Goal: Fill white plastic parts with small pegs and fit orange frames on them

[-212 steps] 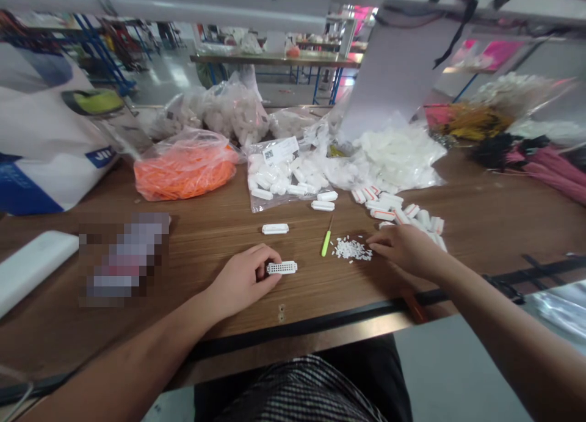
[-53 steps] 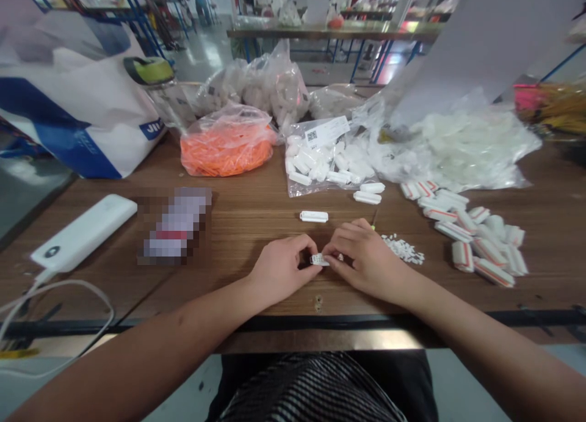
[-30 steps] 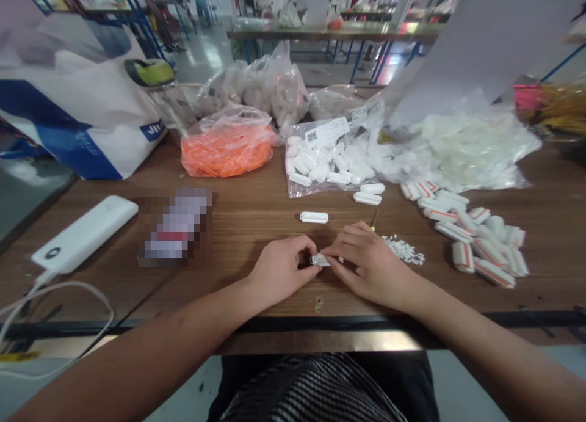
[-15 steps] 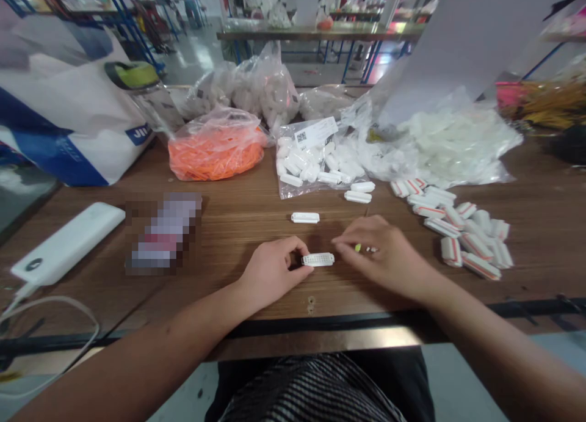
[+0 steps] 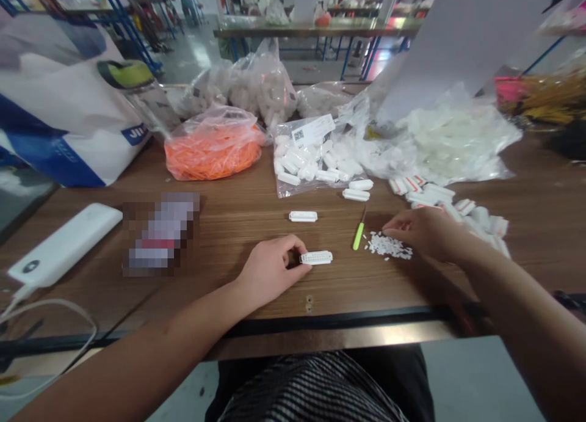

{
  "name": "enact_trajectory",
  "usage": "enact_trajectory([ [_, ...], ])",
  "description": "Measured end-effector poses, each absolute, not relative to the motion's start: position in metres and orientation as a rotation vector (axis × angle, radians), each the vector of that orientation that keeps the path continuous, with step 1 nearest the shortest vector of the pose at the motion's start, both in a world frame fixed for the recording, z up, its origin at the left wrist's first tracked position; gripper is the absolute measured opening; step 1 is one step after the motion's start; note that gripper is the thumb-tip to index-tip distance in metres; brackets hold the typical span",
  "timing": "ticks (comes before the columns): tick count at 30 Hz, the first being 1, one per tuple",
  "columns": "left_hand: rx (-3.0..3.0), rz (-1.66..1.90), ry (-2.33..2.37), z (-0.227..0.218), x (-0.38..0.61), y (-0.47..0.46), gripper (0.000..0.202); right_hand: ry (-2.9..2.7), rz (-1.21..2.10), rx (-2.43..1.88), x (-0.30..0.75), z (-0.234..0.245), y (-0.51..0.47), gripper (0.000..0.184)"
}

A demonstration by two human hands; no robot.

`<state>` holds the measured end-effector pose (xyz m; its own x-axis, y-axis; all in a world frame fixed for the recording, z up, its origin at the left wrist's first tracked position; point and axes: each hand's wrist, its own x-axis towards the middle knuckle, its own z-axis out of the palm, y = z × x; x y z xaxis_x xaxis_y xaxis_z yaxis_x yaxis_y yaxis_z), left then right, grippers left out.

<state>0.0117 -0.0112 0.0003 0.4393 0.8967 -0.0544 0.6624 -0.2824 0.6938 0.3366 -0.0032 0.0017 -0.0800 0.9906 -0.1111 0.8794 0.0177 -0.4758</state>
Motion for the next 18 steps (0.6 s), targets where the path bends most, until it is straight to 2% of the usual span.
enact_trajectory([
  [4, 2.051, 0.461, 1.284, 0.000, 0.011, -0.011, 0.013, -2.089, 0.643, -2.056, 0.335, 0.009, 0.002, 0.015],
  [8, 2.043, 0.482, 1.276, -0.001, 0.011, -0.011, 0.013, -1.895, 0.673, -2.046, 0.311, 0.030, -0.004, 0.015],
  [10, 2.035, 0.492, 1.279, -0.002, 0.012, -0.012, 0.013, -1.866, 0.750, -1.780, 0.284, 0.040, -0.011, 0.019],
  [13, 2.018, 0.503, 1.285, -0.003, 0.012, -0.012, 0.012, -2.048, 0.795, -1.429, 0.239, 0.043, -0.021, 0.012],
  [18, 2.013, 0.525, 1.258, -0.005, 0.011, -0.012, 0.012, -2.258, 0.753, -1.250, 0.201, 0.023, -0.018, 0.012],
])
